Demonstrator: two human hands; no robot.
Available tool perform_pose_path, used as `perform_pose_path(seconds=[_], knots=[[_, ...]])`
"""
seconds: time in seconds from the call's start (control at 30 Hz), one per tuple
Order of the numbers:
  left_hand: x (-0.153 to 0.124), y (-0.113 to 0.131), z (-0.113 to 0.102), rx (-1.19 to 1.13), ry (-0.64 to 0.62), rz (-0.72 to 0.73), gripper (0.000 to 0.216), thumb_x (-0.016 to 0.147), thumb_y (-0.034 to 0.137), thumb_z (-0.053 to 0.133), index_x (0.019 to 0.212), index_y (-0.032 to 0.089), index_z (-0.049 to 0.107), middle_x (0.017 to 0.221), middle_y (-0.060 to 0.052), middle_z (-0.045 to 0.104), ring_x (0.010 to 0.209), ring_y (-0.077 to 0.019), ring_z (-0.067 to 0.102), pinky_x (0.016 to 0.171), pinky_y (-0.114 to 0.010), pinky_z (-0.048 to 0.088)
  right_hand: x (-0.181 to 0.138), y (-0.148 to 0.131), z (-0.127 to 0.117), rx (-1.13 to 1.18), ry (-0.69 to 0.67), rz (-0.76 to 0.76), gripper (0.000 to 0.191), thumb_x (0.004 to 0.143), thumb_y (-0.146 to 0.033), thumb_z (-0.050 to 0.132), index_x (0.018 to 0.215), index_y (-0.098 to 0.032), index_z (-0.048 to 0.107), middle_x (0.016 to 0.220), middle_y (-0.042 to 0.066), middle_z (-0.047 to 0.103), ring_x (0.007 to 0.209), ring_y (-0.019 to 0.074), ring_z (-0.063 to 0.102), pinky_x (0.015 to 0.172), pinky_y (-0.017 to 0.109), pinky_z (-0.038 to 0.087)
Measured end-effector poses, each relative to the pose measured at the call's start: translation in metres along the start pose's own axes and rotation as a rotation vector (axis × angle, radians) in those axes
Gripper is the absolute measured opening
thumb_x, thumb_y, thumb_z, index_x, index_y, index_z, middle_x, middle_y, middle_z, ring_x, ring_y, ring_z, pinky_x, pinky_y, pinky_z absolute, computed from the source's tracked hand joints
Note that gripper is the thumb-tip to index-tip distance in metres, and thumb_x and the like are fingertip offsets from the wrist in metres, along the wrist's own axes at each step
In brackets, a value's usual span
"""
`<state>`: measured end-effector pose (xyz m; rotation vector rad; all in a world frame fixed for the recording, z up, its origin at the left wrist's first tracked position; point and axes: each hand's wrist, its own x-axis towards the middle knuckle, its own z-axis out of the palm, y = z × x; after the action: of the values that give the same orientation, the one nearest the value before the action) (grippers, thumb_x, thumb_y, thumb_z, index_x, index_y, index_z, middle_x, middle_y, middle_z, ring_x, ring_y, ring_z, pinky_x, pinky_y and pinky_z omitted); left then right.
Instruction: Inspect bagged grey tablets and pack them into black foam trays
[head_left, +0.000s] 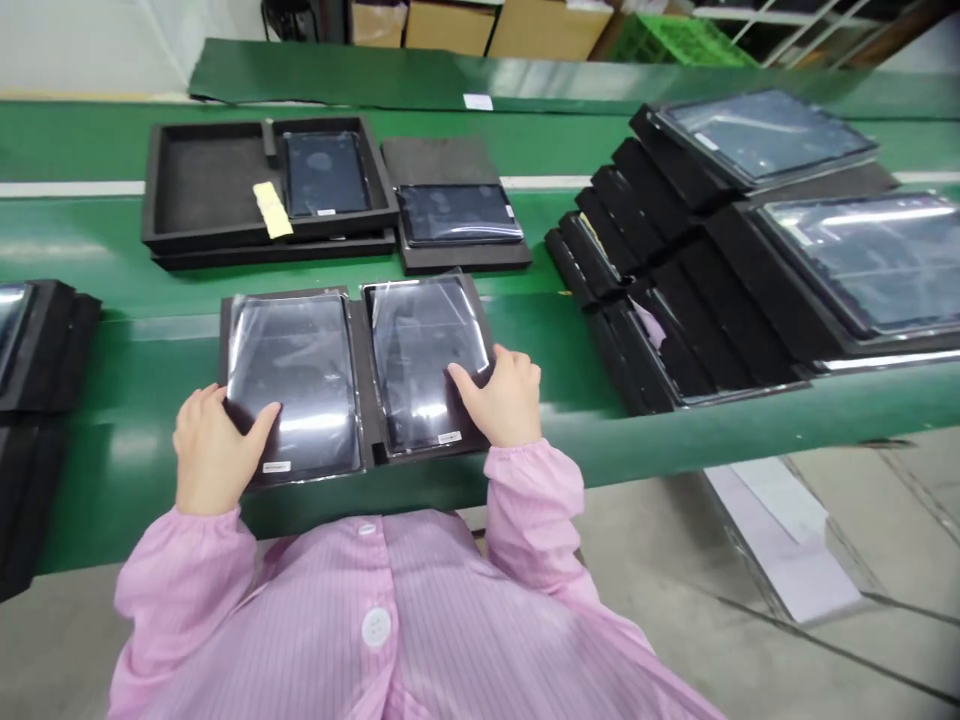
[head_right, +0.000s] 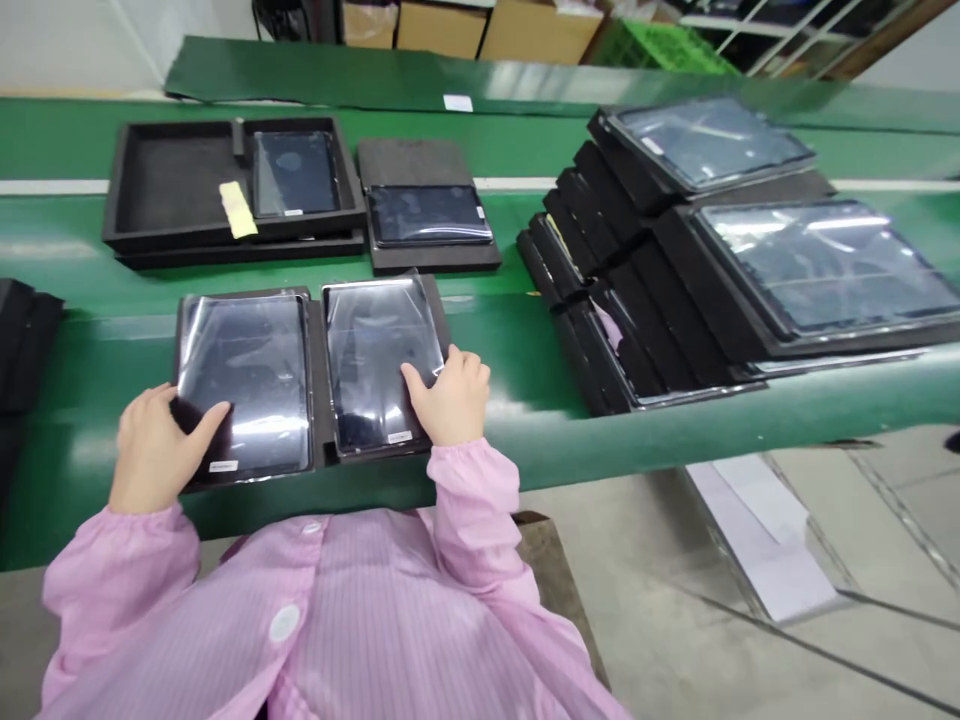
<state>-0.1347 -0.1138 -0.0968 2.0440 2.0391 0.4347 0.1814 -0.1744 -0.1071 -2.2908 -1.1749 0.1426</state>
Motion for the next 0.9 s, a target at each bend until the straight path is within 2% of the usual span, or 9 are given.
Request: perform_pose_path(seconds=[0.13,0.23,0.3,0.4,0.5,0.57,0.67,0.77,0.9], knots=[[0.010,-0.004,0.006,-0.092,0.056,-0.013,0.055,0.072,0.053,0.066,0.107,0.012,0.056,0.133,-0.024,0.052,0.137,-0.0408,0.039,0.116,-0.055,0.029,0.013,0.001,0.002,0.098,-0.102,0.087,0.053,0.067,-0.045,0.075,0.102,-0.009,0.060,0.112,0.025,0.059,0.117,0.0427,0.049,0.104,0.059,0.035],[0.014,0.006,0.000,-0.198,0.038,-0.014,0.055,0.066,0.050,0.074,0.102,0.015,0.053,0.131,-0.022,0.051,0.135,-0.0405,0.039,0.114,-0.057,0.030,0.024,0.008,0.001,0.195,-0.132,0.133,0.052,0.057,-0.049,0.081,0.091,-0.016,0.059,0.100,0.018,0.063,0.111,0.0407,0.055,0.099,0.058,0.042],[0.015,0.014,-0.007,-0.358,0.005,-0.043,0.058,0.063,0.049,0.076,0.104,0.017,0.050,0.128,-0.019,0.053,0.129,-0.0374,0.046,0.110,-0.055,0.036,0.029,0.011,-0.002,0.273,-0.158,0.174,0.053,0.052,-0.051,0.083,0.087,-0.020,0.056,0.092,0.014,0.065,0.104,0.0383,0.061,0.092,0.055,0.048],[0.016,0.020,-0.017,-0.728,-0.170,-0.194,0.061,0.067,0.047,0.073,0.114,0.018,0.046,0.110,-0.012,0.063,0.102,-0.0288,0.064,0.091,-0.046,0.050,0.031,0.010,-0.015,0.435,-0.242,0.224,0.051,0.057,-0.056,0.076,0.089,-0.022,0.054,0.082,0.009,0.069,0.087,0.0319,0.069,0.078,0.047,0.056],[0.016,0.019,-0.018,-1.055,-0.320,-0.348,0.072,0.067,0.038,0.075,0.129,0.018,0.045,0.091,-0.005,0.069,0.078,-0.0222,0.067,0.073,-0.036,0.053,0.029,0.003,-0.037,0.599,-0.326,0.243,0.053,0.063,-0.057,0.070,0.100,-0.021,0.058,0.073,0.005,0.072,0.071,0.0261,0.071,0.061,0.037,0.057],[0.016,0.016,-0.015,-1.231,-0.389,-0.382,0.070,0.065,0.032,0.077,0.129,0.017,0.052,0.094,-0.006,0.072,0.080,-0.0217,0.068,0.072,-0.033,0.053,0.028,-0.002,-0.053,0.723,-0.319,0.263,0.059,0.063,-0.050,0.076,0.110,-0.019,0.061,0.070,0.002,0.073,0.063,0.0230,0.070,0.055,0.033,0.054],[0.016,0.011,-0.009,-1.418,-0.509,-0.415,0.052,0.064,0.029,0.079,0.112,0.012,0.066,0.103,-0.010,0.073,0.090,-0.0242,0.070,0.077,-0.032,0.055,0.026,-0.010,-0.063,0.896,-0.286,0.277,0.063,0.062,-0.041,0.082,0.118,-0.020,0.065,0.068,0.001,0.074,0.055,0.0192,0.067,0.050,0.029,0.050],[0.017,0.010,-0.006,-1.499,-0.515,-0.464,0.043,0.065,0.027,0.079,0.104,0.012,0.070,0.107,-0.010,0.074,0.097,-0.0250,0.069,0.081,-0.031,0.055,0.018,-0.023,-0.046,1.007,-0.322,0.260,0.064,0.061,-0.041,0.083,0.119,-0.020,0.066,0.072,0.001,0.076,0.054,0.0186,0.067,0.049,0.028,0.050],[0.015,0.013,-0.003,-1.526,-0.439,-0.485,0.037,0.067,0.033,0.079,0.098,0.013,0.071,0.103,-0.008,0.074,0.094,-0.0232,0.069,0.076,-0.028,0.055,-0.009,-0.046,0.006,1.076,-0.462,0.244,0.072,0.064,-0.048,0.079,0.126,-0.017,0.059,0.080,0.005,0.077,0.066,0.0231,0.071,0.061,0.036,0.057]])
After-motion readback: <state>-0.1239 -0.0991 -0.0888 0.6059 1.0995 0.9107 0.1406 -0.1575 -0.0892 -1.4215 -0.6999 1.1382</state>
